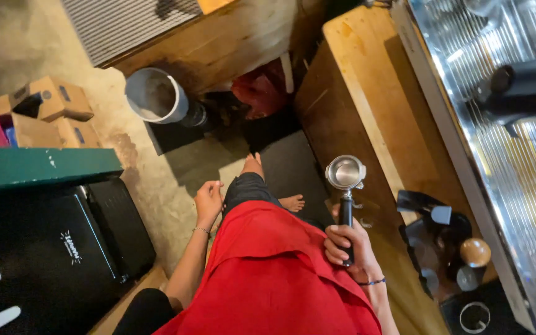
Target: The person cleans a portafilter with a cloth, uses a brush to clean a grinder, and uses a spoon to scrape ground coffee from a tray into a bowl.
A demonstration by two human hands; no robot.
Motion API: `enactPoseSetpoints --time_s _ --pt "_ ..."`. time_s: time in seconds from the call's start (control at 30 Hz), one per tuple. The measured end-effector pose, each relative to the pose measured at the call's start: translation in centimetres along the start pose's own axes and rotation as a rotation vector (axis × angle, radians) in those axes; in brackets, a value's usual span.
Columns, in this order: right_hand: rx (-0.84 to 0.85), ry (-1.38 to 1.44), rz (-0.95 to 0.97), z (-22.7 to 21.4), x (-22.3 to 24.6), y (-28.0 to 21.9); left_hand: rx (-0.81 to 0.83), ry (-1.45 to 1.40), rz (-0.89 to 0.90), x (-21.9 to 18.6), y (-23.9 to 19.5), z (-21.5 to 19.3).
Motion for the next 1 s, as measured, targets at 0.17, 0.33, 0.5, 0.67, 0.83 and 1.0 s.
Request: enactPoseSetpoints --time_s 0.17,0.33,0.5,0.67,0.83,1.0 --pt "0.014 -0.165 0.017 -0.9 -1.6 5.1 -0.029 0.204 -0.097 -1.1 1.2 1.0" --pt "0.099 -0.181 0.185 0.3 -1.9 9.6 0.077 0.243 -0.110 4.9 6.0 5.4" --pt "-0.452 -0.574 0.218 -1.8 -3.6 17.3 0.372 0.445 -0.249 7.3 12.0 9.3" --pt "-0.535 -0.560 0.183 -7.4 -6.4 27.2 0.285 0.305 -0.307 7.5 20.3 12.7" --pt "-0.566 -0.745 0.071 -14.8 -8.0 37.7 0.162 0.213 -0.258 15.2 31.9 19.6" --pt "-0.594 -1.368 -0.158 -20.6 -7.1 44.7 0.367 0.822 -0.070 25.8 43.7 28.4"
Point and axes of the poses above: each hand's wrist, its own y-axis towards the middle knuckle, its own z-axis out of the palm, x = y × z, the point moved 2 cm from there along y, towards the middle knuckle, and after that the axes turned 2 degrees about -y, right-handed, at the moved point
